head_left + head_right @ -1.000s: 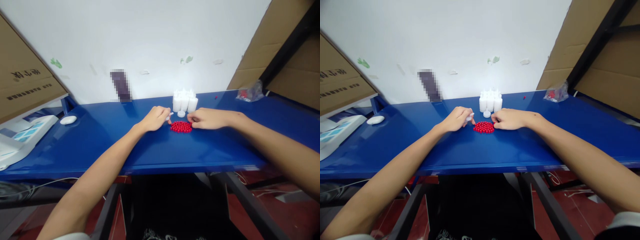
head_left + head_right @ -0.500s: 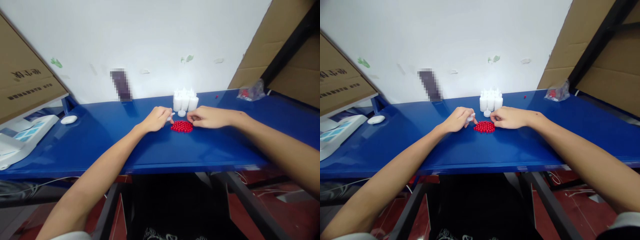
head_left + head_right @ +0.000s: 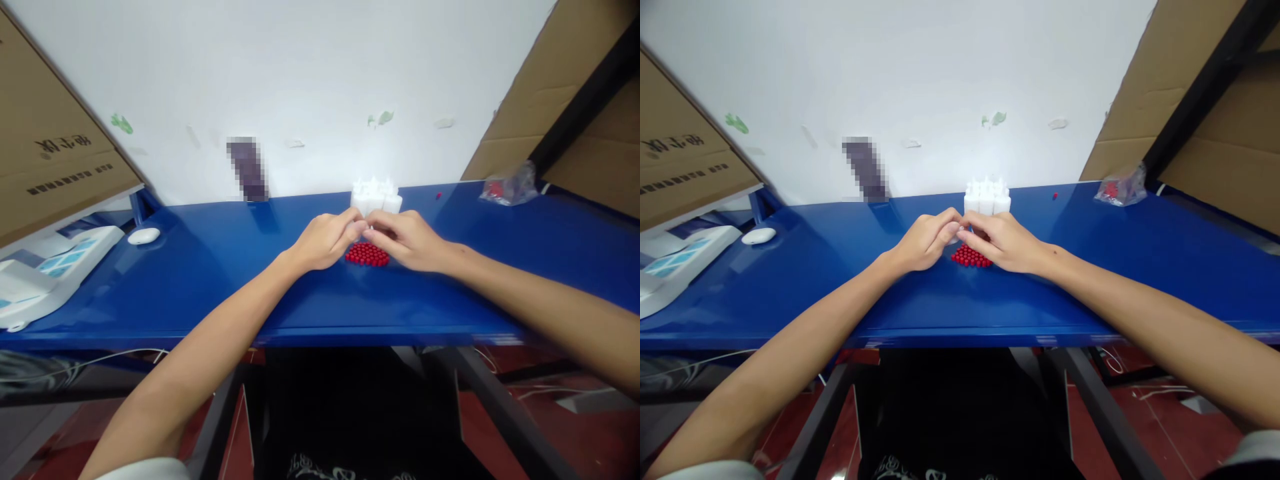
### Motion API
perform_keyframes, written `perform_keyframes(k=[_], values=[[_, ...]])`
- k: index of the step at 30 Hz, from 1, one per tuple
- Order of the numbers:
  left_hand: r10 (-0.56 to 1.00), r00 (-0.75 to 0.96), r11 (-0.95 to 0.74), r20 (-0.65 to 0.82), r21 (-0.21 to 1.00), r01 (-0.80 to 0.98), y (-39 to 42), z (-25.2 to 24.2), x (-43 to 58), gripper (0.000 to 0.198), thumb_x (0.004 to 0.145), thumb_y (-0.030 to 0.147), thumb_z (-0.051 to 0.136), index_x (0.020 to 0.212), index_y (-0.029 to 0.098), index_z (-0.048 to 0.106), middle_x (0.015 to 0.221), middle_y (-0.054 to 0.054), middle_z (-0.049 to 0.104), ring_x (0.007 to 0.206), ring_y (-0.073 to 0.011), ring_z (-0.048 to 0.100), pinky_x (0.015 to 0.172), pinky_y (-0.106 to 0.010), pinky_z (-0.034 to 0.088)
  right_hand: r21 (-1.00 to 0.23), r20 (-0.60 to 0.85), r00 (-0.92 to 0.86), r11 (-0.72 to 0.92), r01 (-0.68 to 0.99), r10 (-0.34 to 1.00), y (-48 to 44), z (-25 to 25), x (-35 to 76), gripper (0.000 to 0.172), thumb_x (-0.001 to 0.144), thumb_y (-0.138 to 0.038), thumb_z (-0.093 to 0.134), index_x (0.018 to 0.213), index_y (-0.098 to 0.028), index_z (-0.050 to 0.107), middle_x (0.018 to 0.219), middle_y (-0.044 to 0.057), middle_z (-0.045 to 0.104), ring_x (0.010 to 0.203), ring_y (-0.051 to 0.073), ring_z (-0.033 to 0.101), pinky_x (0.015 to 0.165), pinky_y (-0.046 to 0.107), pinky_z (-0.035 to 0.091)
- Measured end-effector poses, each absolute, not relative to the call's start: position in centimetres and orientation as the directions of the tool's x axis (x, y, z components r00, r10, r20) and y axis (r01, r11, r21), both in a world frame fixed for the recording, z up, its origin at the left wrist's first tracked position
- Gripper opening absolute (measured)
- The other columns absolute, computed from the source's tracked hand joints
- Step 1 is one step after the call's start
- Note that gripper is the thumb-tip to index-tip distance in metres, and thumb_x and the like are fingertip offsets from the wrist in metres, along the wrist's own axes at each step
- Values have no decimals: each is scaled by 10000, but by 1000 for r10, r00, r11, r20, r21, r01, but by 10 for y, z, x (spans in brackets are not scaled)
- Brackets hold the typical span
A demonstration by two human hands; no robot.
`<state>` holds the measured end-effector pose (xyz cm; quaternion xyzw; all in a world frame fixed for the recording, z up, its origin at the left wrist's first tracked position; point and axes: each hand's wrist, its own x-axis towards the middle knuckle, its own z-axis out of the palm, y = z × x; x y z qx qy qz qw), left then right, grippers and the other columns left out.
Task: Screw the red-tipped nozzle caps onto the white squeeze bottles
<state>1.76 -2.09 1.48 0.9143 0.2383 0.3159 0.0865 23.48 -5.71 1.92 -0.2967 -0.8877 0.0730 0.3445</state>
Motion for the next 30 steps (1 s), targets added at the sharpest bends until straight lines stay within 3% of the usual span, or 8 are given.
perform_keyframes(k=[6, 8, 11, 15, 21, 25, 30], values=[[496, 581, -867, 645, 333, 370, -14, 10, 16, 625, 1079, 670, 256, 1199, 191, 638, 767, -26, 698, 676, -167, 645, 677, -299, 470, -291, 649, -453, 750, 594, 611, -57, 25, 239, 289, 1042, -390, 463, 862, -226, 618, 609, -21, 563, 530, 148, 483, 580, 324, 368], [514, 507, -851, 692, 337, 402, -10, 9, 14, 680, 1085, 665, 213, 1011, 187, 690, 726, -32, 686, 659, -160, 636, 668, -299, 462, -318, 655, -346, 660, 681, 672, -54, 28, 243, 277, 1027, -396, 466, 849, -237, 608, 614, -4, 574, 552, 174, 507, 602, 344, 370], [515, 473, -840, 715, 312, 443, -5, 8, 10, 742, 1099, 628, 181, 707, 190, 633, 639, -37, 642, 606, -148, 597, 648, -302, 446, -354, 607, -248, 536, 766, 755, -43, 30, 252, 254, 1019, -403, 476, 885, -242, 620, 634, 20, 610, 589, 211, 554, 637, 364, 380], [489, 488, -854, 722, 285, 435, -5, 8, 8, 726, 1108, 581, 221, 652, 186, 626, 644, -45, 650, 603, -141, 597, 668, -303, 470, -334, 550, -246, 480, 811, 798, -27, 22, 258, 246, 1011, -397, 503, 913, -222, 645, 632, 31, 632, 593, 215, 574, 645, 353, 386], [461, 470, -872, 753, 285, 399, -7, 8, 11, 680, 1115, 535, 255, 855, 166, 764, 779, -67, 730, 716, -150, 671, 731, -300, 515, -285, 452, -288, 443, 850, 844, -17, 10, 257, 240, 991, -357, 522, 942, -182, 679, 624, 38, 629, 589, 206, 574, 641, 335, 383], [474, 492, -868, 730, 294, 401, -5, 7, 8, 646, 1114, 509, 289, 929, 150, 794, 779, -64, 752, 728, -153, 698, 723, -292, 509, -312, 469, -272, 445, 840, 841, -18, 13, 259, 256, 984, -383, 545, 898, -186, 684, 619, 30, 622, 599, 198, 583, 637, 327, 389], [481, 553, -866, 681, 270, 420, -9, 6, 8, 587, 1100, 475, 307, 1015, 158, 793, 747, -51, 756, 650, -151, 684, 652, -286, 481, -335, 519, -403, 613, 716, 754, -34, 19, 251, 248, 1003, -381, 537, 914, -198, 680, 574, -20, 574, 527, 151, 518, 588, 307, 380]])
